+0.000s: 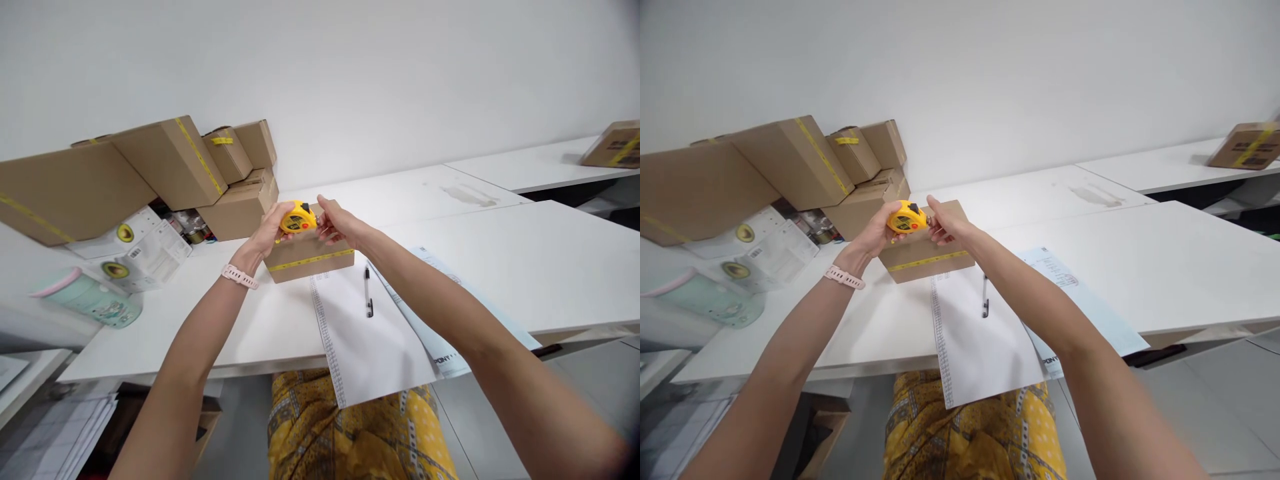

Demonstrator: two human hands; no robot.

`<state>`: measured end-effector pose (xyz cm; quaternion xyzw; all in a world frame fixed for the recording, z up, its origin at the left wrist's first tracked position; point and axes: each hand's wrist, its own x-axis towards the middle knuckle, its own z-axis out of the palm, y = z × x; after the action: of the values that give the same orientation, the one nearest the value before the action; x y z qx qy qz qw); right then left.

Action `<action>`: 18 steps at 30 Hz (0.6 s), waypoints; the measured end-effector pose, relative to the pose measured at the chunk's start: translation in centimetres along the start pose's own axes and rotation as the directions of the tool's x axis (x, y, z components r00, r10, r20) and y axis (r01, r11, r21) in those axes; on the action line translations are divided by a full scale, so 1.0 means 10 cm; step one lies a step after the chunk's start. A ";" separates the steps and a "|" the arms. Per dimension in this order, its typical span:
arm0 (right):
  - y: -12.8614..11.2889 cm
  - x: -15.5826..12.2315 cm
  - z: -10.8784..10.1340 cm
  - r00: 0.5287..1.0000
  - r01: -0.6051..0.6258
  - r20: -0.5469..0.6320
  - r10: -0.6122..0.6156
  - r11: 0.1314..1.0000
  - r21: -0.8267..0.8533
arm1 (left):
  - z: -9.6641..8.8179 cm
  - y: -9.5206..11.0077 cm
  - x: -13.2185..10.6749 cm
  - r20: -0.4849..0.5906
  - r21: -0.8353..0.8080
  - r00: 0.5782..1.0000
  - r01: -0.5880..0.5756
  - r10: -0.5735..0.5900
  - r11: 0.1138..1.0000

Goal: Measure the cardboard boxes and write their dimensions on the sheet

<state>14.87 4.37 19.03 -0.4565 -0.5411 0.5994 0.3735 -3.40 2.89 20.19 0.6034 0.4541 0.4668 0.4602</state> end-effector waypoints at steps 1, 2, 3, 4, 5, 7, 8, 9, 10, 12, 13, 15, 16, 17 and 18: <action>-0.03 0.03 0.00 0.999 0.032 -0.020 -0.032 0.999 -0.011 | -0.04 0.02 0.01 0.008 -0.012 1.000 0.002 -0.002 1.000; -0.05 0.07 -0.01 0.996 0.071 -0.051 -0.071 0.997 -0.015 | -0.09 0.05 0.03 0.013 -0.024 1.000 0.000 0.000 1.000; -0.07 0.13 -0.05 0.990 0.109 -0.090 -0.110 0.994 -0.015 | -0.16 0.07 0.05 0.012 -0.032 1.000 -0.001 0.001 0.999; -0.08 0.20 -0.11 0.981 0.139 -0.136 -0.140 0.990 -0.014 | -0.24 0.08 0.08 0.000 -0.029 1.000 -0.001 0.001 1.000; -0.09 0.28 -0.19 0.969 0.156 -0.190 -0.156 0.988 -0.017 | -0.35 0.08 0.10 -0.025 -0.018 1.000 0.003 -0.004 1.000; -0.05 0.44 -0.41 0.945 0.151 -0.287 -0.156 0.988 -0.040 | -0.61 0.03 0.13 -0.107 0.010 0.994 0.033 -0.032 0.999; -0.01 0.52 -0.53 0.934 0.128 -0.328 -0.141 0.990 -0.061 | -0.76 -0.01 0.14 -0.155 0.016 0.986 0.057 -0.054 0.998; 0.04 0.59 -0.64 0.926 0.096 -0.359 -0.120 0.992 -0.083 | -0.90 -0.06 0.14 -0.198 0.016 0.977 0.084 -0.079 0.996; 0.10 0.64 -0.74 0.921 0.061 -0.377 -0.098 0.992 -0.108 | -1.04 -0.13 0.13 -0.230 0.015 0.967 0.114 -0.108 0.993; 0.24 0.73 -0.86 0.920 -0.005 -0.387 -0.060 0.986 -0.165 | -1.28 -0.26 0.10 -0.254 0.009 0.953 0.174 -0.166 0.985; 0.30 0.76 -0.89 0.921 -0.033 -0.386 -0.047 0.979 -0.199 | -1.37 -0.32 0.08 -0.253 0.004 0.949 0.197 -0.190 0.980; 0.41 0.81 -0.87 0.923 -0.069 -0.382 -0.042 0.960 -0.272 | -1.51 -0.42 0.05 -0.245 -0.005 0.943 0.230 -0.224 0.973; 0.44 0.83 -0.84 0.923 -0.077 -0.382 -0.048 0.949 -0.304 | -1.55 -0.46 0.05 -0.241 -0.006 0.941 0.242 -0.237 0.970; 0.47 0.85 -0.81 0.922 -0.082 -0.384 -0.056 0.939 -0.334 | -1.58 -0.49 0.04 -0.235 -0.002 0.940 0.254 -0.247 0.967; 0.49 0.86 -0.78 0.920 -0.083 -0.387 -0.068 0.929 -0.360 | -1.61 -0.51 0.04 -0.229 0.004 0.939 0.265 -0.257 0.964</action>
<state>19.93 14.26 13.00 -0.6313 -0.5564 0.3847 0.3794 -19.70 6.28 17.49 0.4887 0.5874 0.4595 0.4528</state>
